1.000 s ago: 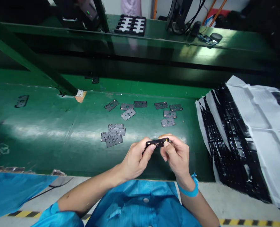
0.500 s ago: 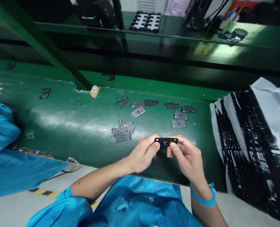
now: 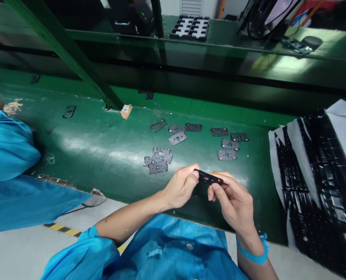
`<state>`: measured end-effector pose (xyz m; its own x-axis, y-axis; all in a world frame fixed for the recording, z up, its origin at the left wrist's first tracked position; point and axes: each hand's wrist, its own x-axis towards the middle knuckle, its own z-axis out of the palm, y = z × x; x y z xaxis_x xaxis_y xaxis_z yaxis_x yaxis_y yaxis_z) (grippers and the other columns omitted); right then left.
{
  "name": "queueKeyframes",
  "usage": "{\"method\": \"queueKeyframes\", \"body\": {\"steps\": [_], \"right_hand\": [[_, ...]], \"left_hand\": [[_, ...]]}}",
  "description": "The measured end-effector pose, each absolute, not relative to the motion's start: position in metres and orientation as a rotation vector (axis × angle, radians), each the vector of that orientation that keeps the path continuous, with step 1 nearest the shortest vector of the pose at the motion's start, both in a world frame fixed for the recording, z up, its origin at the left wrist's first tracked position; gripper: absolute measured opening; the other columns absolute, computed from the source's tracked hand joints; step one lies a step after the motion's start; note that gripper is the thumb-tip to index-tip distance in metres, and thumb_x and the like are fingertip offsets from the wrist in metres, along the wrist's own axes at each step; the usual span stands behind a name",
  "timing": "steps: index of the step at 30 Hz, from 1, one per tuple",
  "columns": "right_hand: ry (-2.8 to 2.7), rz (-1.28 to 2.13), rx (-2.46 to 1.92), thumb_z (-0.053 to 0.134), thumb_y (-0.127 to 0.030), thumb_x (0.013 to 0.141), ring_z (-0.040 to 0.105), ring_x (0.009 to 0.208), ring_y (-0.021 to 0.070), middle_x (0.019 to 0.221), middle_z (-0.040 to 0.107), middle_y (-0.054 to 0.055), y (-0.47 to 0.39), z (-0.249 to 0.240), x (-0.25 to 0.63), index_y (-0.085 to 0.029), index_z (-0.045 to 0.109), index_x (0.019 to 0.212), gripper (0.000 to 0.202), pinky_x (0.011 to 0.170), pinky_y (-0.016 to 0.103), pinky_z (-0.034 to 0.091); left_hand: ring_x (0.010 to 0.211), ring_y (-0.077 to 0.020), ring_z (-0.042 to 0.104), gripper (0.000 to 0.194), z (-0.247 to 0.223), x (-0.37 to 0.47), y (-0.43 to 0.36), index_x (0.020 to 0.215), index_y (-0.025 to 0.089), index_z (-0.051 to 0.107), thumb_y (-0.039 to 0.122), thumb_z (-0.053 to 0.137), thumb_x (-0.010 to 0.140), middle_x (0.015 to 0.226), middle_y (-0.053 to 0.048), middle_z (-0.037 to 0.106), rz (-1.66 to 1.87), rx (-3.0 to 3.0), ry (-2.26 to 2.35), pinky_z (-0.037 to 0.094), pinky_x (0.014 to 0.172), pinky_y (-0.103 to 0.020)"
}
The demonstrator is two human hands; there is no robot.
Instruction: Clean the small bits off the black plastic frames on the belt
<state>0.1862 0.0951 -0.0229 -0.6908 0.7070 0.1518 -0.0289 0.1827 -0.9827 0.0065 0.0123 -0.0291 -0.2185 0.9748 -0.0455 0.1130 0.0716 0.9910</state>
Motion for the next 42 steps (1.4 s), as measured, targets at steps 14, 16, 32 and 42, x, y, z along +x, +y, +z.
{"method": "queueKeyframes", "body": {"steps": [14, 16, 32, 42], "right_hand": [[-1.638, 1.576, -0.850, 0.065, -0.024, 0.108, 0.066, 0.060, 0.0128, 0.074, 0.069, -0.001, 0.099, -0.026, 0.188, -0.022, 0.074, 0.116, 0.012, 0.059, 0.026, 0.055], [-1.581, 1.557, -0.908, 0.067, -0.027, 0.107, 0.065, 0.060, 0.0131, 0.069, 0.068, -0.002, 0.103, -0.027, 0.191, -0.021, 0.073, 0.115, 0.011, 0.059, 0.026, 0.054], [-1.802, 1.615, -0.909, 0.077, -0.036, 0.099, 0.071, 0.066, 0.0174, 0.075, 0.074, 0.001, 0.118, -0.029, 0.198, -0.021, 0.073, 0.109, 0.018, 0.064, 0.030, 0.059], [-1.898, 1.387, -0.847, 0.071, -0.032, 0.103, 0.079, 0.097, 0.0232, 0.116, 0.079, 0.010, 0.117, -0.014, 0.198, -0.024, 0.075, 0.124, 0.022, 0.087, 0.038, 0.066]], "left_hand": [[0.063, -0.0138, 0.053, 0.010, -0.030, 0.010, 0.018, 0.094, 0.021, 0.054, 0.021, 0.047, 0.101, 0.072, 0.004, 0.055, 1.103, 1.346, 1.554, 0.042, 0.065, -0.027], [0.061, -0.0139, 0.055, 0.011, -0.033, 0.010, 0.018, 0.100, 0.020, 0.060, 0.018, 0.049, 0.101, 0.073, 0.003, 0.060, 1.018, 1.398, 1.595, 0.044, 0.064, -0.027], [0.066, -0.0111, 0.061, 0.026, -0.012, 0.007, 0.034, 0.091, 0.015, 0.068, 0.036, 0.063, 0.105, 0.079, 0.000, 0.064, 1.412, 1.073, 1.441, 0.049, 0.066, -0.024], [0.048, -0.0089, 0.055, 0.034, -0.015, 0.012, 0.025, 0.098, 0.016, 0.060, 0.049, 0.058, 0.108, 0.067, -0.002, 0.074, 1.404, 0.894, 1.443, 0.043, 0.050, -0.020]]}}
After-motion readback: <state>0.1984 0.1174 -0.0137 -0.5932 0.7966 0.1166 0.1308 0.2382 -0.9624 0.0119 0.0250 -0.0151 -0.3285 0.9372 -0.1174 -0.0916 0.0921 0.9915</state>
